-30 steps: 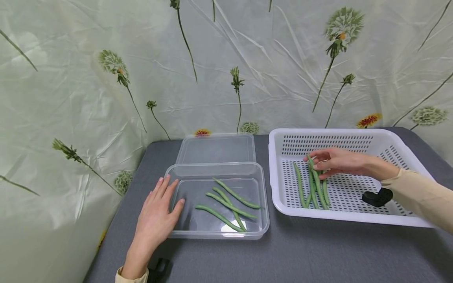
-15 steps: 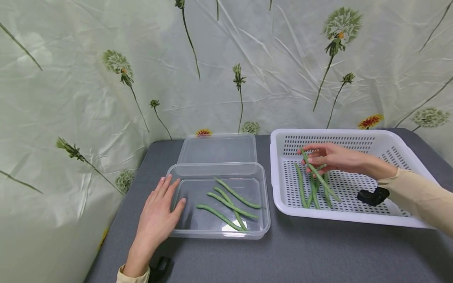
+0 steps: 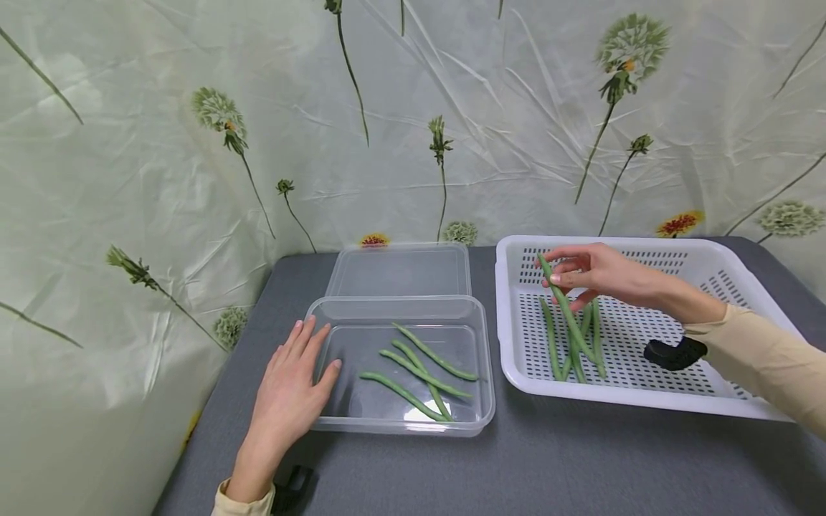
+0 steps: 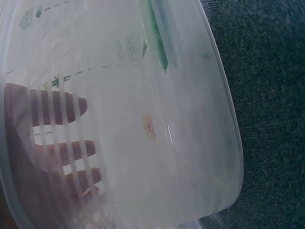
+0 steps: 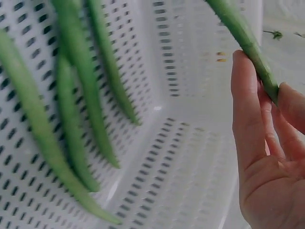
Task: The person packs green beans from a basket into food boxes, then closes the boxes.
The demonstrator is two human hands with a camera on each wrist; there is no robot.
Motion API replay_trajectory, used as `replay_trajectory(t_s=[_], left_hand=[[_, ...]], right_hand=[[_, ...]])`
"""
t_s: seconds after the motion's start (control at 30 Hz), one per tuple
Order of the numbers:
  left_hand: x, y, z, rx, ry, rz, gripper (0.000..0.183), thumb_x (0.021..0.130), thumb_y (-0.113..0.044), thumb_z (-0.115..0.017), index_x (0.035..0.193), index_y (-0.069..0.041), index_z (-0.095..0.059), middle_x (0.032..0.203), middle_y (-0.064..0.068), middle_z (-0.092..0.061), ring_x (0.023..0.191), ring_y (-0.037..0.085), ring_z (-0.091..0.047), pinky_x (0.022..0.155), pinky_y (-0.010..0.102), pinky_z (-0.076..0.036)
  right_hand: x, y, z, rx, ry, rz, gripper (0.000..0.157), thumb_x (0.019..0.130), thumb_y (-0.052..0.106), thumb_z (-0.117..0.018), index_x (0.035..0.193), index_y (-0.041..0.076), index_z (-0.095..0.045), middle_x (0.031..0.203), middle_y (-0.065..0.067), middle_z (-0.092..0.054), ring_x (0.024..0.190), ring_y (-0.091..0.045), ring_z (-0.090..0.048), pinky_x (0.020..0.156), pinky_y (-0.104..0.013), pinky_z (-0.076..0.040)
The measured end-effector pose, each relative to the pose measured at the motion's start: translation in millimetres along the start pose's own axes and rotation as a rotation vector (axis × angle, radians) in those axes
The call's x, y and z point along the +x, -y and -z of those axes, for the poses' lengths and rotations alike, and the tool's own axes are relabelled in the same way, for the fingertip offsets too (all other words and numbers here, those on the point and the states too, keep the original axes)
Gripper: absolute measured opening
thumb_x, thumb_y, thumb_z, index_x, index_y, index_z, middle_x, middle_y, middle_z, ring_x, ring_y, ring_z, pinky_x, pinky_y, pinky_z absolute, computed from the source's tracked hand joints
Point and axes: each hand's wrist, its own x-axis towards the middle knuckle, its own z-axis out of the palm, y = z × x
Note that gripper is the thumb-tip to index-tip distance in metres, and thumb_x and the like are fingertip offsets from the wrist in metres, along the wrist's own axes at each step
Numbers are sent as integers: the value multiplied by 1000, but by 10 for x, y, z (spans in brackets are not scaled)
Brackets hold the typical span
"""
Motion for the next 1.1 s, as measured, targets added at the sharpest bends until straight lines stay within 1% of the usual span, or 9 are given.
replay_trajectory(t_s=[0.07,0.17,0.37,0.57,0.8,1.0,1.1], left_hand=[[2,-2,9,3,2,-3,61,98,-30,-59,150,-6,-40,159,15,-26,148,31,-15,114,60,-17],[12,-2,28,6,7,-9,61,98,-30,-59,150,-5,-39,160,16,-25,148,31,-15,114,59,-17],[30,-5,63,13,10,-23,63,98,-28,-59,151,-3,-37,159,17,-25,148,32,-16,114,58,-17],[49,-5,92,18,18,-28,66,98,-29,-59,152,-2,-34,160,17,-24,148,32,-16,115,58,-17],[46,-5,105,25,22,-33,68,98,-29,-58,154,-3,-30,161,15,-22,148,31,-16,115,57,-16],[45,-6,99,24,24,-27,68,98,-30,-58,154,-4,-29,161,15,-21,148,32,-16,115,57,-16],[45,-5,95,21,22,-26,68,98,-30,-59,154,-5,-31,161,16,-21,148,32,-16,115,57,-15]], right_hand=[[6,66,-9,-25,-28,16,52,98,12,-62,142,-5,-41,119,-29,-58,92,-25,-68,71,-47,-59],[30,163,-29,-33,-57,44,51,98,13,-63,141,-5,-43,116,-26,-60,89,-25,-69,70,-46,-60],[81,339,-98,-12,-67,86,50,98,12,-62,140,-7,-43,113,-19,-63,87,-22,-68,69,-43,-60],[160,489,-216,5,-79,107,50,97,13,-64,140,-5,-47,113,-21,-62,85,-19,-66,68,-43,-60],[271,629,-398,68,-55,140,50,96,12,-66,139,-5,-49,112,-25,-60,85,-20,-64,68,-43,-59],[403,729,-577,89,-14,175,48,96,11,-65,140,-4,-50,106,-17,-63,88,-21,-64,69,-45,-59],[464,780,-680,114,20,193,48,96,10,-65,140,-3,-50,105,-19,-63,88,-22,-64,69,-48,-59]])
